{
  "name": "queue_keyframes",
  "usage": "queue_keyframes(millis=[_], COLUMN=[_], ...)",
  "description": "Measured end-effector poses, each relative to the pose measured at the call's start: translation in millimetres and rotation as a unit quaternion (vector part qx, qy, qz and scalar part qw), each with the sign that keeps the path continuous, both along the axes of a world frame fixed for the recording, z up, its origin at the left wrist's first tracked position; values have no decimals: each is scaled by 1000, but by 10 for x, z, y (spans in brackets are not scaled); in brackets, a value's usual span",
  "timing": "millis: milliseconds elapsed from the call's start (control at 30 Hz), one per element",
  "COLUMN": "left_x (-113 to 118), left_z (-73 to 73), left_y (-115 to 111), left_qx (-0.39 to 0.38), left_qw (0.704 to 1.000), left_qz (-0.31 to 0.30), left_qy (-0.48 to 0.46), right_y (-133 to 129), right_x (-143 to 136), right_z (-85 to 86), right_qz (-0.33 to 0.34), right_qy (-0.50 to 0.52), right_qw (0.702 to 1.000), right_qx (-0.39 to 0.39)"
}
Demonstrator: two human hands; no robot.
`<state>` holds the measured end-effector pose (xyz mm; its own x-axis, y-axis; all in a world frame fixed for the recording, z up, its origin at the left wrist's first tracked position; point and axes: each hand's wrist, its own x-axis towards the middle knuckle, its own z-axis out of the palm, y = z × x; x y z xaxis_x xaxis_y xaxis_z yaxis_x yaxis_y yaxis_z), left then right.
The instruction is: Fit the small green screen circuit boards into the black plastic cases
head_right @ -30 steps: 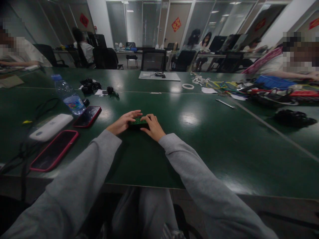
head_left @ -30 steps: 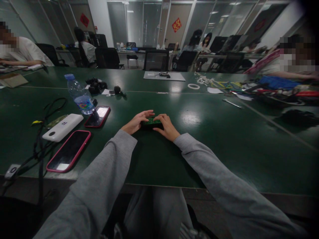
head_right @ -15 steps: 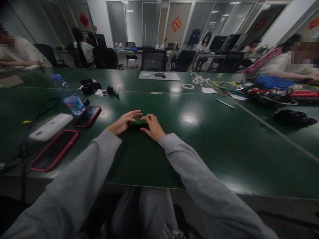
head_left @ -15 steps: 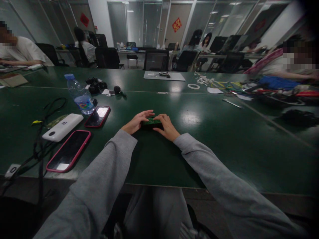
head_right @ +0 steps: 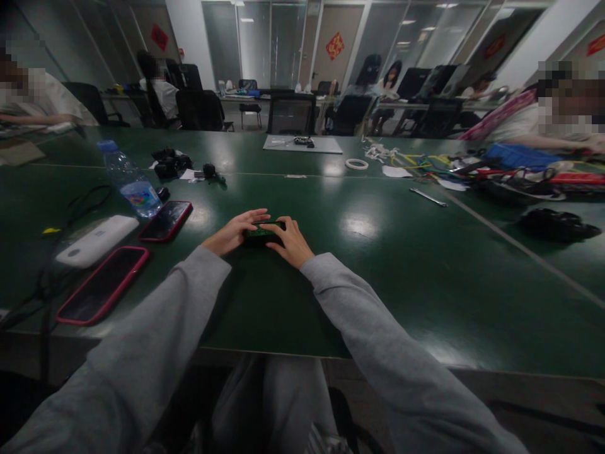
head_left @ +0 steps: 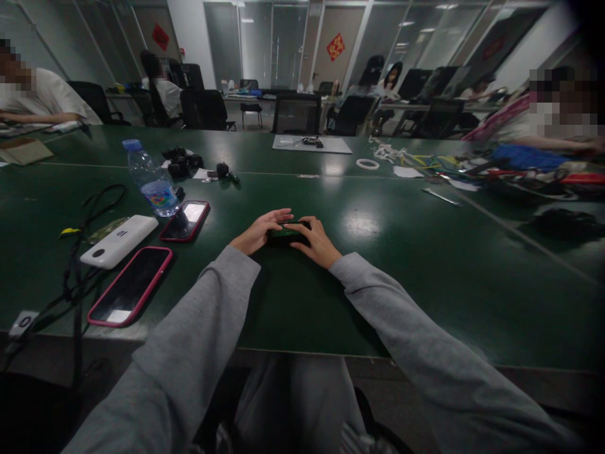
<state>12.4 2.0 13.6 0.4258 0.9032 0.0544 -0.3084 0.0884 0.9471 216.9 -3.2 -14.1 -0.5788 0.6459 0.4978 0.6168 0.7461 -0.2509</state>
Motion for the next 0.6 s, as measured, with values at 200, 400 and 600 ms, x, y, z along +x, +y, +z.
queue_keyframes(millis=[200,400,600], left_x=[-2,0,10], left_z=[2,-6,-12], left_y=[-9,0,4], left_qx=[-2,2,4], left_qw=[1000,1000,1000], left_qz=[7,5,11], left_qy=[7,3,-2], right_y=[-13,-24,-40], right_x=[-1,-4,-11], right_z=[12,36,54], right_qz=[-8,-2,4], right_qy=[-10,-19,-22], right_qw=[1000,1000,1000], right_qx=[-4,0,6])
